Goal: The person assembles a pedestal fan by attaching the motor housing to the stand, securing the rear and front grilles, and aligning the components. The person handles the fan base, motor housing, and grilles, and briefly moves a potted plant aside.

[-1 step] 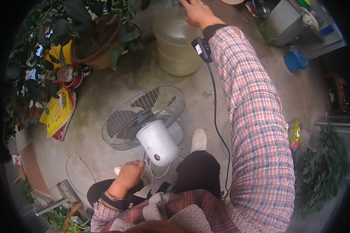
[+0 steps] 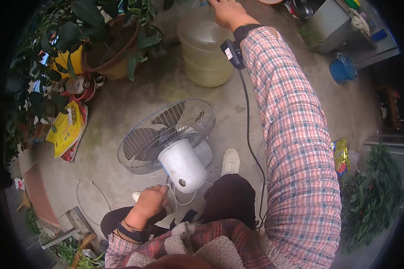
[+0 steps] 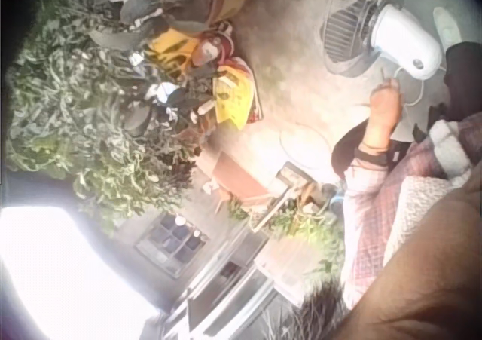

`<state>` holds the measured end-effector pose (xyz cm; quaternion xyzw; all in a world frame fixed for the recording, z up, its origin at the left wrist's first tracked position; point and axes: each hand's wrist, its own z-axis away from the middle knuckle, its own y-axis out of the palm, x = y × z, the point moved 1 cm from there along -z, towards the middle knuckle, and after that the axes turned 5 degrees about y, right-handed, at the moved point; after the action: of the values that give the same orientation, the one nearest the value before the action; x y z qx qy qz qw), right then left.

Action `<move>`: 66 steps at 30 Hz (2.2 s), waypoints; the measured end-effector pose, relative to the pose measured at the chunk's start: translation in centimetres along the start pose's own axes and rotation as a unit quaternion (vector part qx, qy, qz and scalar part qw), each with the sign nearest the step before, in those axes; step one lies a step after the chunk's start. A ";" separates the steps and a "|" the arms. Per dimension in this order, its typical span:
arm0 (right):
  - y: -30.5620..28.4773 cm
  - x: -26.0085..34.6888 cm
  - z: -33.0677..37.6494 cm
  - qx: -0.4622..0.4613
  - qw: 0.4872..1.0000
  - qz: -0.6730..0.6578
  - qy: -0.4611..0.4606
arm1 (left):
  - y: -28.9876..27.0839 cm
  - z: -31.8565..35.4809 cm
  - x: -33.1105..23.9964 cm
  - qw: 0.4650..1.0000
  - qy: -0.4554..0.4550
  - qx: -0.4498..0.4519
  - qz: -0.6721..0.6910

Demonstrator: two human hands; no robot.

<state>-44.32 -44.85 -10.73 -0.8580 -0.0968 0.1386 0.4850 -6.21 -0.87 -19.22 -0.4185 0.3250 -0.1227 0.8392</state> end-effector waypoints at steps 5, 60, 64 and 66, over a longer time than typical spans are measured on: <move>0.4 -0.8 -2.9 0.084 0.996 -0.018 0.039 | 0.0 -0.7 1.0 0.999 -0.015 0.024 0.037; -5.1 -16.1 23.6 0.104 0.805 -0.084 0.578 | 0.4 -1.1 1.2 0.999 -0.032 0.028 0.026; -6.3 -10.8 20.5 0.116 0.867 0.036 0.483 | 0.5 -1.1 1.3 0.999 -0.028 0.017 0.028; -6.7 -7.4 19.4 0.088 0.894 0.043 0.437 | 0.6 -1.1 1.3 0.999 -0.029 0.017 0.027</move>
<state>-57.97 -28.03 -13.44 -0.7895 0.1747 -0.2212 0.5452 -5.97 -1.80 -20.72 -0.3984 0.3101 -0.0930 0.8582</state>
